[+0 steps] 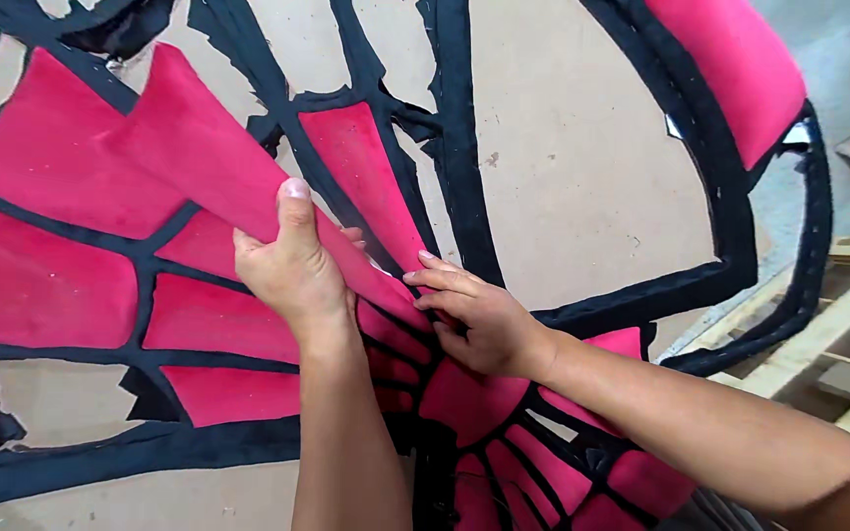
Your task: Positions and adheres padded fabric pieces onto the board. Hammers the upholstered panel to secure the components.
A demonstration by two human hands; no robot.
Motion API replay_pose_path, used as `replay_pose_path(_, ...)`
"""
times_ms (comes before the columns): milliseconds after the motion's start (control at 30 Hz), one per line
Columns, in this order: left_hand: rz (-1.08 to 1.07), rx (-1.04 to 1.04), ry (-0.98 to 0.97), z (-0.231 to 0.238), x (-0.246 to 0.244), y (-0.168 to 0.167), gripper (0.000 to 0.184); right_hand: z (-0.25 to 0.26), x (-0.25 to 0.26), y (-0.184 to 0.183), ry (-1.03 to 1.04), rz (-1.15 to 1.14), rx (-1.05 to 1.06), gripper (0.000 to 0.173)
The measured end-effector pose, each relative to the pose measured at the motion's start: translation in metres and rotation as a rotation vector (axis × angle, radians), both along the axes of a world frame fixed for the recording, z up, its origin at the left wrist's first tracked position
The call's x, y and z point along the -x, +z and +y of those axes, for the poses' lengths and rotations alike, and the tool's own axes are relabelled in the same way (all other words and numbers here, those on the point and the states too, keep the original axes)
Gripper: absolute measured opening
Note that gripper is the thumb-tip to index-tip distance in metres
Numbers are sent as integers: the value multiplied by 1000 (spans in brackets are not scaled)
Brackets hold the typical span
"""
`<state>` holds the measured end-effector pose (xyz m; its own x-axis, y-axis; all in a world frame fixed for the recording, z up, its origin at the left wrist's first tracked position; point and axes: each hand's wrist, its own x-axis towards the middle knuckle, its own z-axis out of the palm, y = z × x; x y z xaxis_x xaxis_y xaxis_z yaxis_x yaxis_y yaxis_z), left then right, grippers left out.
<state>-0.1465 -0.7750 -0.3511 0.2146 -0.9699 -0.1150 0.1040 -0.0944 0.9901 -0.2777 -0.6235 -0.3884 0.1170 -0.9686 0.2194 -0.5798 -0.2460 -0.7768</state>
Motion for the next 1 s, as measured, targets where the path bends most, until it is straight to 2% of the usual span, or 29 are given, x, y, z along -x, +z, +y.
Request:
replay_pose_path(233, -138, -154, 9, -3, 11, -1, 34, 1, -3, -3, -63, -3, 22, 25)
replay_pose_path(500, -163, -136, 5, -5, 11, -6, 34, 3, 1, -4, -33, -47, 5, 27)
replay_pose_path(633, -186, -175, 9, -10, 13, -6, 36, 1, 6, -3, 41, -23, 10, 31)
replay_pose_path(833, -199, -144, -1, -33, 8, -8, 37, 1, 22, 5, 276, 72, -114, 52)
replay_pose_path(1000, -208, -153, 14, -20, 9, -7, 38, -2, 22, 2, 286, 86, -89, 50)
